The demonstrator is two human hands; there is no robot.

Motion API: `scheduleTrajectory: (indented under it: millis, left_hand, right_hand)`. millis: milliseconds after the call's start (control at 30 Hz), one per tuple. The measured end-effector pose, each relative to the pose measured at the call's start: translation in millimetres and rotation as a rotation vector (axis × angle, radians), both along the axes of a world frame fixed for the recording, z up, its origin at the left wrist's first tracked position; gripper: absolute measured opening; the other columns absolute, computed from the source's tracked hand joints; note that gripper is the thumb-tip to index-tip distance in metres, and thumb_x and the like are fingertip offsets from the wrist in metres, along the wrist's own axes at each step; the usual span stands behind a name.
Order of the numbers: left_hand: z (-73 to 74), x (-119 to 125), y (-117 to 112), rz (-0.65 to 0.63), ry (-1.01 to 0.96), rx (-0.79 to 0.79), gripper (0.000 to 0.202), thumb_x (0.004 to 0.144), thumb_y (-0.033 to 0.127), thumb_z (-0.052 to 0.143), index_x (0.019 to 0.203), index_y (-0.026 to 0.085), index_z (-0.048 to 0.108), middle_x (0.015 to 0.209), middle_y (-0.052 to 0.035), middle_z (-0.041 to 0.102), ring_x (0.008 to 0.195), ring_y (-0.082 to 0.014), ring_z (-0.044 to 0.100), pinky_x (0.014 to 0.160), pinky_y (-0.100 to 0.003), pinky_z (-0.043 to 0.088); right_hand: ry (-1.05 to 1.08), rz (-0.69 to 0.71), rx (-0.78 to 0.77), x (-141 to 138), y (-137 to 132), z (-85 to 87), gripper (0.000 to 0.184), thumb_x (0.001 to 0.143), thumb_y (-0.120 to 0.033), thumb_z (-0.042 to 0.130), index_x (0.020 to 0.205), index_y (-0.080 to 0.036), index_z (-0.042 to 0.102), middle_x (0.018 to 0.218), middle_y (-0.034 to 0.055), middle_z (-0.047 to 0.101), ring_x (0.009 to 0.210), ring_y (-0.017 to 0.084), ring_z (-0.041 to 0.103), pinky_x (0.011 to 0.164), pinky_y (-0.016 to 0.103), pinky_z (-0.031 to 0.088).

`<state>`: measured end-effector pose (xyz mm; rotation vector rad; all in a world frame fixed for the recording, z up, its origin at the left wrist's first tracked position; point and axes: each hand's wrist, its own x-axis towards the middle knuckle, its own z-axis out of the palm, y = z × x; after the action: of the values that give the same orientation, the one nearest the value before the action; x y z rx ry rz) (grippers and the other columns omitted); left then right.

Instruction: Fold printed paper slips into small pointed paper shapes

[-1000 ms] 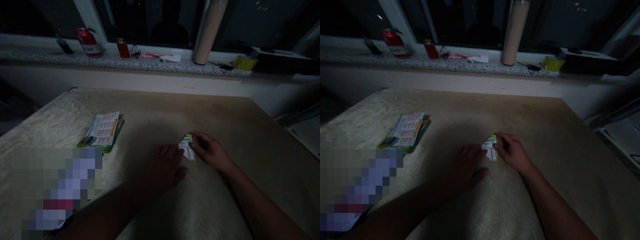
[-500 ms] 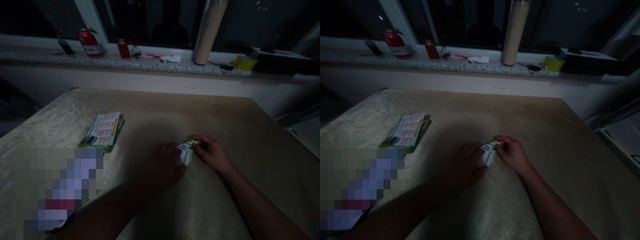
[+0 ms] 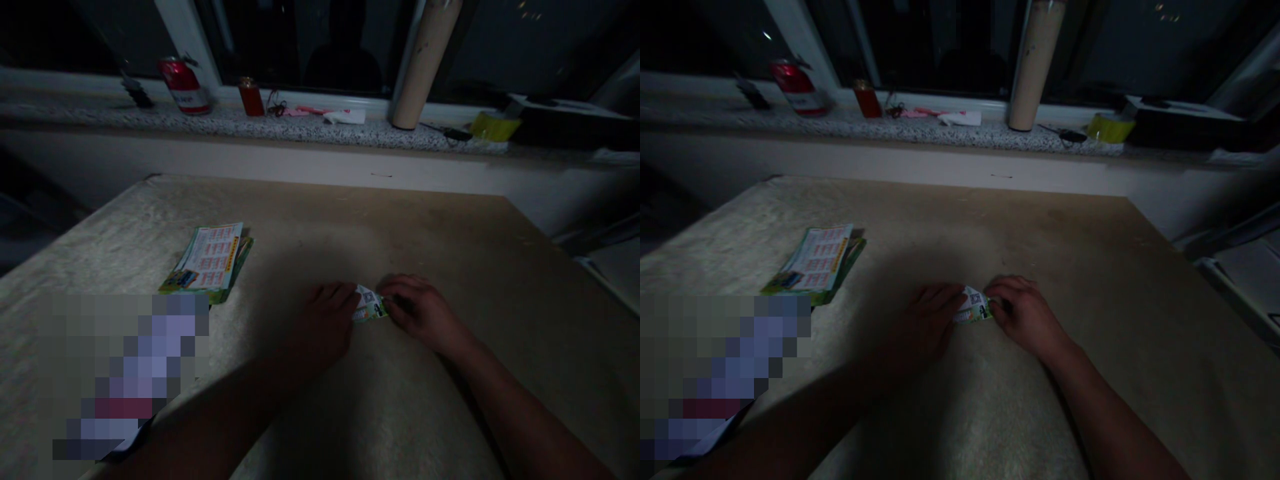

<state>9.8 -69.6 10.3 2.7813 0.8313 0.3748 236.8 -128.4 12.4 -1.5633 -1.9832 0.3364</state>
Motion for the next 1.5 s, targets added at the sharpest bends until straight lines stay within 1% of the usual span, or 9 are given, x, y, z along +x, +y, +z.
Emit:
scheduleTrajectory:
  millis: [133,300,467,667,833,1000,1200,1333,1500]
  left_hand:
    - [-0.7,0.0,1.6,-0.017,-0.017,0.008,0.04,0.094,0.012,0.047,0.133,0.017,0.055,0.137,-0.0085,0.059,0.124,-0.0259,0.051,0.107,-0.045,0.038]
    - [-3.0,-0.9,5.0,-0.061,-0.04,-0.011,0.04,0.094,0.008,0.046,0.131,0.019,0.058,0.138,-0.0069,0.06,0.125,-0.0237,0.052,0.108,-0.043,0.039]
    - [-3.2,-1.2,6.8,-0.095,-0.048,-0.012,0.04,0.094,0.006,0.046,0.13,0.019,0.059,0.138,-0.0065,0.061,0.126,-0.0226,0.053,0.108,-0.043,0.039]
    - [-4.0,-2.1,6.5,-0.09,-0.079,-0.033,0.043,0.093,0.005,0.047,0.132,0.021,0.058,0.139,-0.0046,0.06,0.128,-0.022,0.052,0.109,-0.041,0.038]
    - [-6.0,-3.5,7.6,-0.102,-0.112,-0.026,0.035,0.095,0.01,0.051,0.124,0.024,0.064,0.137,-0.0026,0.062,0.126,-0.0216,0.053,0.108,-0.041,0.037]
    - [-6.0,-4.2,8.6,-0.11,-0.1,-0.028,0.032,0.096,0.013,0.054,0.123,0.027,0.065,0.138,-0.0024,0.061,0.127,-0.0208,0.052,0.108,-0.041,0.037]
    - [-8.7,-3.8,9.9,-0.103,-0.125,-0.038,0.031,0.095,0.013,0.055,0.118,0.028,0.068,0.135,-0.001,0.063,0.124,-0.0207,0.054,0.106,-0.042,0.039]
    - [-7.2,-4.3,8.8,-0.098,-0.127,-0.04,0.032,0.093,0.011,0.055,0.118,0.027,0.068,0.135,-0.0019,0.063,0.125,-0.0213,0.054,0.107,-0.042,0.039]
    - [-1.5,-4.2,6.4,-0.088,-0.164,-0.096,0.038,0.092,0.01,0.053,0.126,0.023,0.062,0.135,-0.0038,0.062,0.124,-0.0211,0.053,0.108,-0.04,0.039]
  right_hand:
    - [-0.028,0.091,0.003,-2.9,-1.6,-0.3,0.024,0.09,-0.018,0.062,0.112,-0.025,0.07,0.119,0.0065,0.07,0.11,0.023,0.063,0.098,0.043,0.047]
    - [-0.068,0.145,-0.031,-2.8,-2.2,2.6,0.03,0.085,-0.026,0.072,0.114,-0.027,0.07,0.12,0.0065,0.07,0.112,0.026,0.062,0.098,0.046,0.047]
    - [-0.093,0.151,-0.038,-2.2,-2.7,4.5,0.033,0.084,-0.03,0.074,0.117,-0.029,0.07,0.124,0.0061,0.069,0.115,0.027,0.061,0.1,0.048,0.046]
    - [-0.104,0.161,-0.05,-2.9,-2.9,5.5,0.032,0.084,-0.03,0.074,0.116,-0.027,0.07,0.122,0.0052,0.071,0.116,0.026,0.061,0.102,0.047,0.045]
    - [-0.106,0.174,-0.054,-1.3,-2.3,3.5,0.029,0.087,-0.027,0.07,0.116,-0.028,0.07,0.123,0.0046,0.071,0.116,0.025,0.061,0.101,0.048,0.045]
    - [-0.105,0.179,-0.04,-1.2,-1.9,2.4,0.03,0.086,-0.03,0.073,0.116,-0.03,0.071,0.123,0.0045,0.071,0.115,0.026,0.061,0.1,0.048,0.046]
    - [-0.121,0.187,-0.038,-1.2,-2.0,2.3,0.029,0.089,-0.027,0.069,0.117,-0.031,0.071,0.124,0.0044,0.07,0.116,0.026,0.061,0.1,0.048,0.046]
    - [-0.115,0.178,-0.039,-1.7,-2.8,4.1,0.03,0.087,-0.029,0.071,0.117,-0.031,0.071,0.123,0.0042,0.071,0.115,0.026,0.062,0.099,0.048,0.046]
    - [-0.099,0.17,-0.044,-3.0,-3.7,6.3,0.034,0.084,-0.03,0.074,0.118,-0.029,0.07,0.123,0.0048,0.071,0.116,0.026,0.061,0.101,0.047,0.045]
